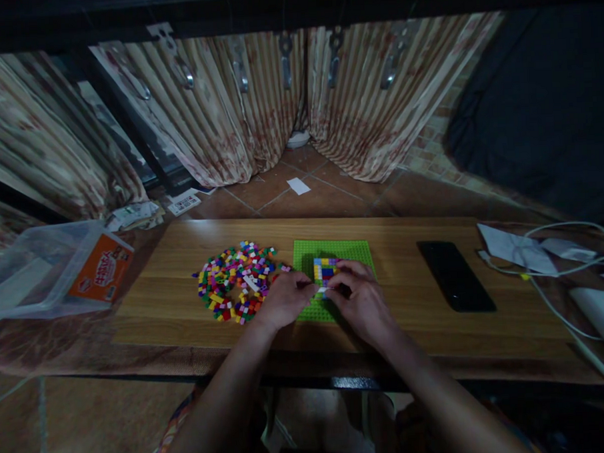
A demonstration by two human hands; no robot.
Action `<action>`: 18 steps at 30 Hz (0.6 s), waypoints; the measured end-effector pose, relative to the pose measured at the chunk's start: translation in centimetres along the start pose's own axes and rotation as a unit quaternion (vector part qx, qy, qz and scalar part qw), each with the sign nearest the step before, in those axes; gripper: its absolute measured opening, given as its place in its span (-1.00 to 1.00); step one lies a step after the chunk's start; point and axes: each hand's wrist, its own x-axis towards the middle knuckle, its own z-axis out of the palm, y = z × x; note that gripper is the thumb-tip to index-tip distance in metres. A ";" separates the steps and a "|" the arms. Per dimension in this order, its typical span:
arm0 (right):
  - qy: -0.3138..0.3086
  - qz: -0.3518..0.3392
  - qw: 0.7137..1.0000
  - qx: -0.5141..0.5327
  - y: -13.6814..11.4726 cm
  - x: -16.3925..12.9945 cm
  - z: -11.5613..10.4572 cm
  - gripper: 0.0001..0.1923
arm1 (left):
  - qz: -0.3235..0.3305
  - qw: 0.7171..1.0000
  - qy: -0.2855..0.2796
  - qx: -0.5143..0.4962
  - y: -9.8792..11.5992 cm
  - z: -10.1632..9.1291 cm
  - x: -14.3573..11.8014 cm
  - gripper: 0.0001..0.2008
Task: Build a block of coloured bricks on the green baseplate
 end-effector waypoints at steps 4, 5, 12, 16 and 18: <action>0.002 0.015 1.000 0.014 0.0 0.1 -0.5 -0.96 | 0.009 1.000 0.009 0.001 0.0 0.1 0.0 -0.78; 0.007 0.022 1.000 0.017 0.1 0.2 -0.6 -0.93 | 0.010 1.000 0.009 0.000 0.1 0.1 0.0 -0.78; 0.029 0.088 0.995 -0.026 0.7 0.4 -0.3 -0.78 | -0.009 0.999 0.010 -0.034 0.1 0.2 -0.1 -0.78; 0.019 0.109 0.994 -0.015 0.8 0.4 0.2 -0.76 | -0.014 0.999 0.005 -0.037 0.0 0.3 -0.1 -0.77; 0.015 0.116 0.993 -0.004 0.8 0.5 0.3 -0.77 | -0.019 0.999 0.000 -0.038 0.0 0.4 -0.1 -0.77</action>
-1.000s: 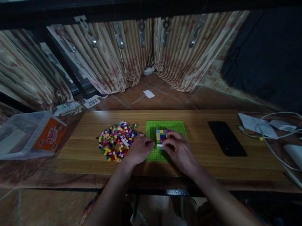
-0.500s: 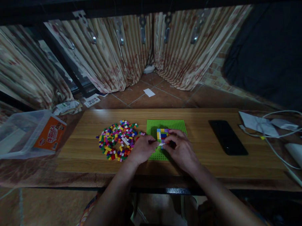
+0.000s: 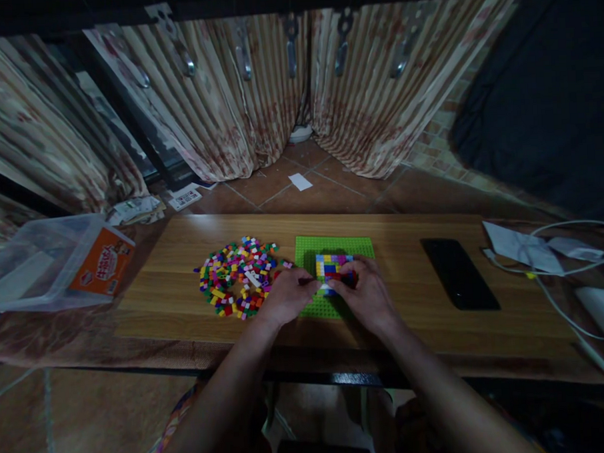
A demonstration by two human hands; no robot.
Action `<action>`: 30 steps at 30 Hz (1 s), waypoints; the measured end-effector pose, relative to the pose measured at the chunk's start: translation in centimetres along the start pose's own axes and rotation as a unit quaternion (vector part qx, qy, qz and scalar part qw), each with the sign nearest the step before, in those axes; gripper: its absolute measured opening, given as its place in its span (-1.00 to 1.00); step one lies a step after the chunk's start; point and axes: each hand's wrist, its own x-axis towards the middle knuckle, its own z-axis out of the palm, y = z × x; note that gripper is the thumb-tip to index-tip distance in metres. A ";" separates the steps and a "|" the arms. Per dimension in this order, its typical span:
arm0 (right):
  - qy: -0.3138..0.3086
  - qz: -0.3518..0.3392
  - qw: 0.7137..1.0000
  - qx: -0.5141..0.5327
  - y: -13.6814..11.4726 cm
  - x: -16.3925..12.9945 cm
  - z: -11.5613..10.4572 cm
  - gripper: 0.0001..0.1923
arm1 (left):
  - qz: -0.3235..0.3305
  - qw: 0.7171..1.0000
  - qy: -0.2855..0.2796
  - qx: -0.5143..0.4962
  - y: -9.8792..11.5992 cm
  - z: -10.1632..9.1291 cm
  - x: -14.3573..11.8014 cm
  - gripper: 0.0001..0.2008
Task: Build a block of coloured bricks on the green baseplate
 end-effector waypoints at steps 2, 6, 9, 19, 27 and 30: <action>-0.003 0.002 1.000 0.008 0.0 0.1 0.1 -0.78 | -0.010 1.000 0.001 -0.004 0.0 0.1 0.0 -0.79; -0.020 0.004 1.000 0.014 0.1 0.3 0.1 -0.76 | -0.020 1.000 0.017 0.009 0.3 0.3 -0.2 -0.83; -0.031 -0.001 0.999 0.015 0.4 0.3 -0.1 -0.71 | 0.001 0.998 0.023 0.055 0.7 0.3 -0.5 -0.82; -0.025 -0.040 0.999 0.011 1.8 0.0 -0.9 -0.62 | 0.069 0.989 0.039 0.121 0.6 -3.3 -0.7 -0.78; -0.010 -0.051 0.999 0.011 1.5 0.1 -0.8 -0.62 | 0.057 0.952 0.065 0.295 -1.7 -9.8 -1.4 -0.75; -0.008 -0.054 0.998 0.011 1.6 0.1 -0.9 -0.62 | 0.082 0.928 0.038 0.361 -2.2 -9.6 -1.4 -0.70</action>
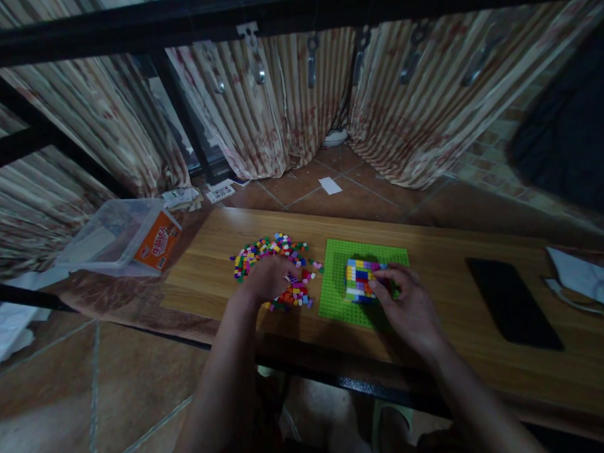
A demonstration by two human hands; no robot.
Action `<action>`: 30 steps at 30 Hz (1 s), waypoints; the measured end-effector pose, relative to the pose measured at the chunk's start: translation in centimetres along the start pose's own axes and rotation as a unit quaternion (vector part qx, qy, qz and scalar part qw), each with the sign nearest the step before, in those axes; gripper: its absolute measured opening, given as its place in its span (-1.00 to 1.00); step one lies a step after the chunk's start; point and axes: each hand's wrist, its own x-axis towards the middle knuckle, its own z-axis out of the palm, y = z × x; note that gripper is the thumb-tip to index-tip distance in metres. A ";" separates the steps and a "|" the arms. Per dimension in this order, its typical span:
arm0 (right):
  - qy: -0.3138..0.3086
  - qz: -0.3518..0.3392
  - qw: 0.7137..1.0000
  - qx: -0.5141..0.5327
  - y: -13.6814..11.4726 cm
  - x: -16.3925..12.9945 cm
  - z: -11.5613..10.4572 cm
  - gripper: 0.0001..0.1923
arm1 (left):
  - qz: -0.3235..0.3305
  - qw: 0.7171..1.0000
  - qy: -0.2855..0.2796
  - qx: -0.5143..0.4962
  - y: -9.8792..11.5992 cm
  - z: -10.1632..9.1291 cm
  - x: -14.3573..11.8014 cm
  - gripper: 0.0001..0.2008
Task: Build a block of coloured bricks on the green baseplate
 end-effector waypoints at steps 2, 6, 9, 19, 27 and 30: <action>0.002 0.000 1.000 -0.004 0.1 0.0 0.0 -0.63 | 0.017 1.000 -0.012 0.014 0.3 0.3 0.1 -0.73; 0.008 0.000 1.000 -0.009 0.0 -0.1 0.0 -0.65 | 0.005 0.999 -0.026 0.026 0.8 0.5 0.3 -0.75; 0.009 0.004 1.000 -0.009 -0.2 0.0 -0.1 -0.65 | 0.000 0.999 -0.029 0.040 0.9 0.4 0.4 -0.73; 0.072 0.020 0.996 0.042 -0.2 0.7 -1.7 -0.69 | 0.029 0.995 0.034 -0.090 2.2 -0.8 0.1 -0.83; 0.033 -0.044 0.988 0.145 -2.3 0.1 -2.1 -0.81 | 0.004 0.917 -0.035 -0.398 6.8 1.6 1.0 -0.76; -0.006 -0.088 0.984 0.153 -3.0 -0.4 -2.0 -0.85 | -0.016 0.895 -0.067 -0.441 8.1 2.4 1.1 -0.74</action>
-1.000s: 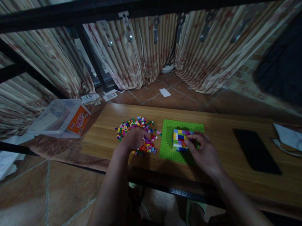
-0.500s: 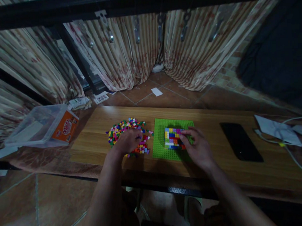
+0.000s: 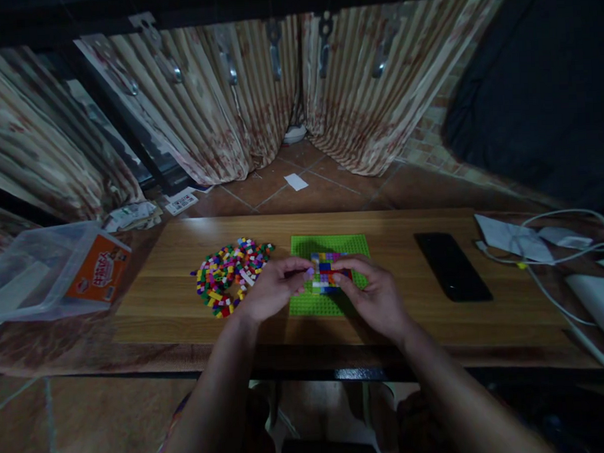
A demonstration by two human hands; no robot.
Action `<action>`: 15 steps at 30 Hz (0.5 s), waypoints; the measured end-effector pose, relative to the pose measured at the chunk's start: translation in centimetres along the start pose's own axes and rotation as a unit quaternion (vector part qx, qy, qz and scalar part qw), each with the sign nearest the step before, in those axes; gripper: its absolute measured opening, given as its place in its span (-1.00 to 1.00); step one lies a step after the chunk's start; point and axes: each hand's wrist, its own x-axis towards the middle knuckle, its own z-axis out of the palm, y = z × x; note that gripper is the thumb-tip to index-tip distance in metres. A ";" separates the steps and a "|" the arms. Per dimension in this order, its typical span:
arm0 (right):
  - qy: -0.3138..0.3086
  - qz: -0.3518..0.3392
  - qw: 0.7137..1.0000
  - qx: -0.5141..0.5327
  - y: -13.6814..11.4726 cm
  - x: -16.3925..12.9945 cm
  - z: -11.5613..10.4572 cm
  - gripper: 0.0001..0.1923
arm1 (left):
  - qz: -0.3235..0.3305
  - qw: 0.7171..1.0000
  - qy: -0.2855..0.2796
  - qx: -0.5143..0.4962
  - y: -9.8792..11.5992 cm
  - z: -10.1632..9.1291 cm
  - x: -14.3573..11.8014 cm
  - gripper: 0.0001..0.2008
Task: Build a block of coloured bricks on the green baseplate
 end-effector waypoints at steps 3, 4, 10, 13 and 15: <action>-0.035 -0.034 0.999 0.005 -0.3 -0.2 0.0 -0.84 | -0.007 0.999 -0.031 -0.032 0.1 0.6 0.1 -0.73; -0.047 -0.045 0.998 0.004 -0.3 -0.3 0.0 -0.83 | -0.004 0.998 -0.046 -0.044 0.1 0.7 0.1 -0.73; -0.093 -0.073 0.992 -0.033 -0.3 -0.3 0.0 -0.83 | 0.005 0.990 -0.093 -0.105 -0.4 0.9 0.2 -0.63; -0.108 -0.075 0.991 -0.032 -0.2 -0.3 -0.1 -0.83 | 0.006 0.989 -0.104 -0.107 -0.4 1.0 0.3 -0.64; -0.113 -0.072 0.991 -0.021 -0.1 -0.4 -0.1 -0.83 | 0.014 0.988 -0.118 -0.099 -0.2 1.0 0.2 -0.67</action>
